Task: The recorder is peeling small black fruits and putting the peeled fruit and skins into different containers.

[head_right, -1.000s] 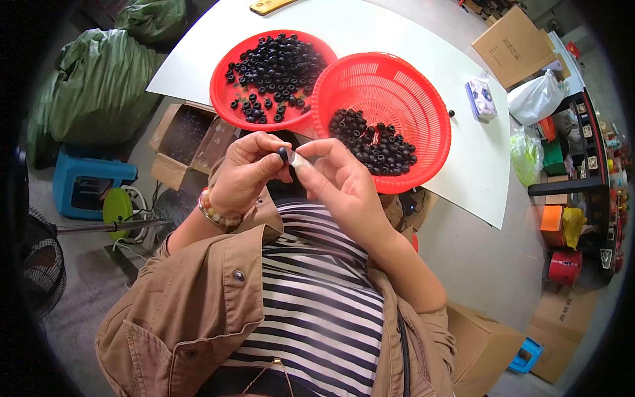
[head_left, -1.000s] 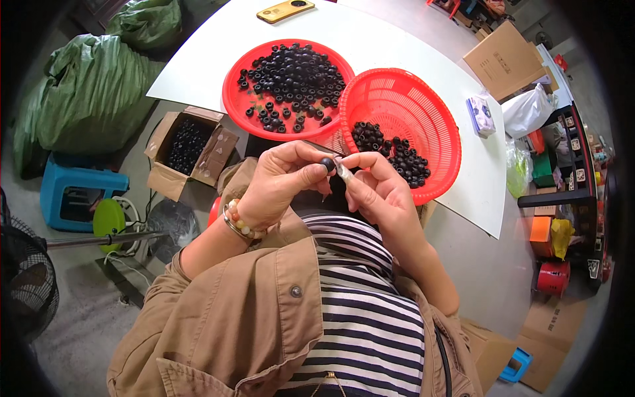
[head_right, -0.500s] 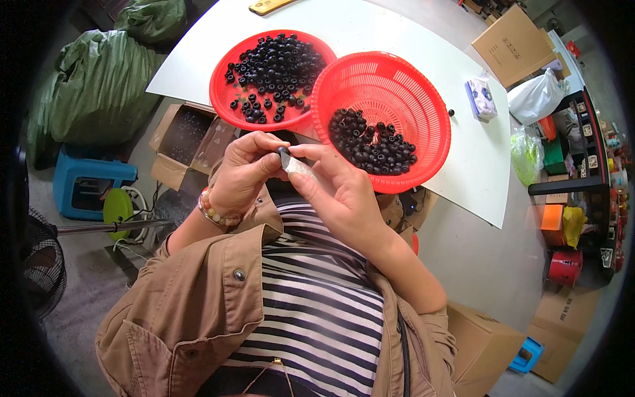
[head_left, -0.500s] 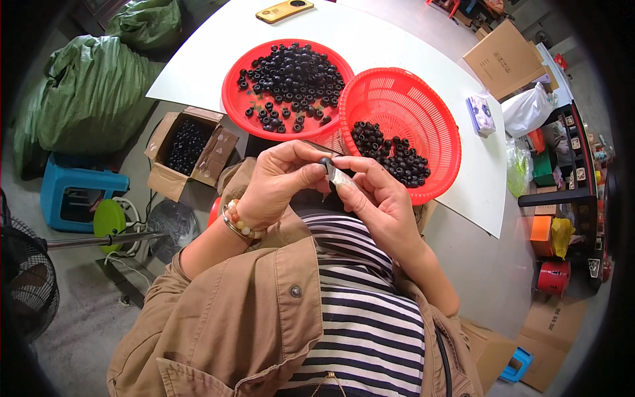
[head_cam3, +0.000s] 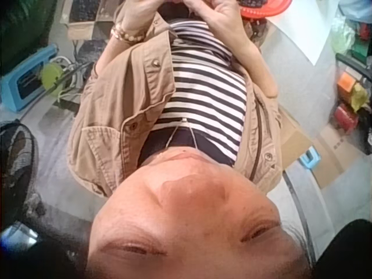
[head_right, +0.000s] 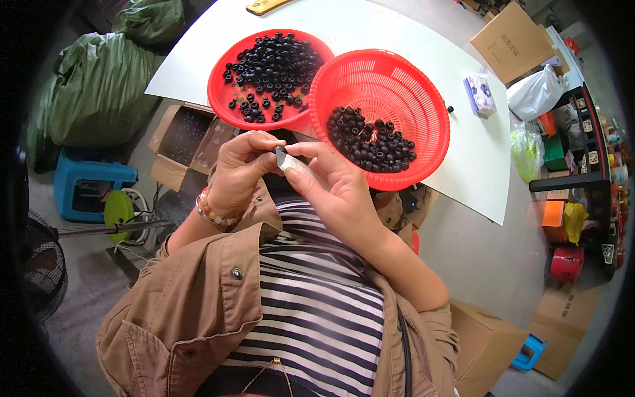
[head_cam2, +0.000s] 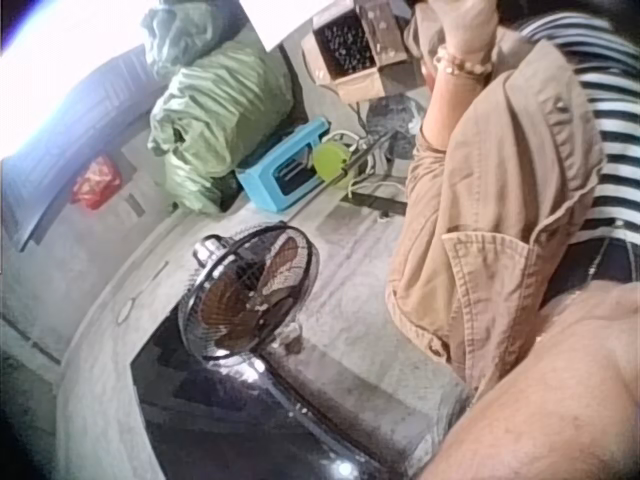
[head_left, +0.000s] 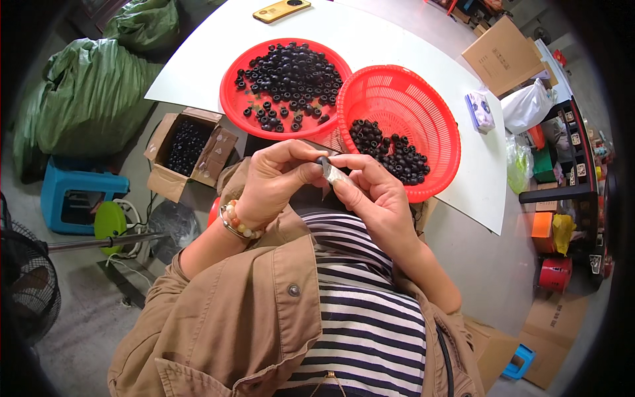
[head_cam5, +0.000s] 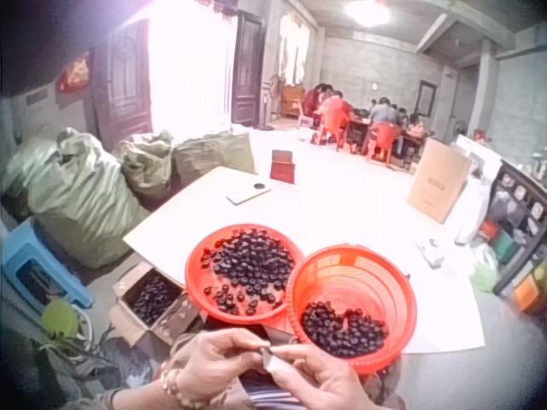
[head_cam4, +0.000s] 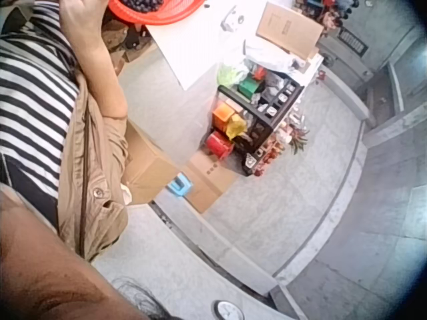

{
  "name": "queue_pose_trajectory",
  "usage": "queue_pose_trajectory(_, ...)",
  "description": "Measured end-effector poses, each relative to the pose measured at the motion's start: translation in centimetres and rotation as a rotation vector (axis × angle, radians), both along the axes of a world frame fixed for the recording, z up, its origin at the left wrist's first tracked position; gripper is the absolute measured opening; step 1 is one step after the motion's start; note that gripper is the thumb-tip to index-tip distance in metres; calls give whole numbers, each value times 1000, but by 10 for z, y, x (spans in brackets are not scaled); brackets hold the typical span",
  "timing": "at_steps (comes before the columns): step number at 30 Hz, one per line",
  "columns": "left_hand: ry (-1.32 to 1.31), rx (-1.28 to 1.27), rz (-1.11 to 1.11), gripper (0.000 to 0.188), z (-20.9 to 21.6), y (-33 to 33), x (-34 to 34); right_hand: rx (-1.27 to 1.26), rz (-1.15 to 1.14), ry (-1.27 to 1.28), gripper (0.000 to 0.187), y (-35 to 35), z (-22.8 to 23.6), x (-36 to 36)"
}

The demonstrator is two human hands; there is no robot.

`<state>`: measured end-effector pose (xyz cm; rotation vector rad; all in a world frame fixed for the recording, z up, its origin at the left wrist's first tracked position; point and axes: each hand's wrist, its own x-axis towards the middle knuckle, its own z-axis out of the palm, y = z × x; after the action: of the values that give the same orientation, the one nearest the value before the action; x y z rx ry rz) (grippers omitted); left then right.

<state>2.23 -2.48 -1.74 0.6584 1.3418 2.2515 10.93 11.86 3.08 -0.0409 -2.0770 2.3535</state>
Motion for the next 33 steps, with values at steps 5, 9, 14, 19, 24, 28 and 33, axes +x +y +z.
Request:
queue_pose_trajectory(5,24,-19,8,11,2,0,1,-6,5,-9,24,1,0,0)
queue_pose_trajectory(9,18,-33,-21,14,1,-2,0,-21,7,-4,23,1,0,0)
queue_pose_trajectory(14,-24,-26,0,11,2,0,1,-26,-7,-3,23,0,-1,-1)
queue_pose_trajectory(19,19,-26,15,11,-1,1,1,-15,-26,-1,22,-2,-1,-1)
queue_pose_trajectory(24,17,26,-5,11,-2,3,2,-48,-49,-8,19,-4,0,-4)
queue_pose_trajectory(28,-48,-4,-43,11,-1,2,2,-213,-32,-144,20,-2,-3,-5)
queue_pose_trajectory(33,-113,25,-74,12,-1,1,0,-315,-107,-264,24,-1,-1,-7)
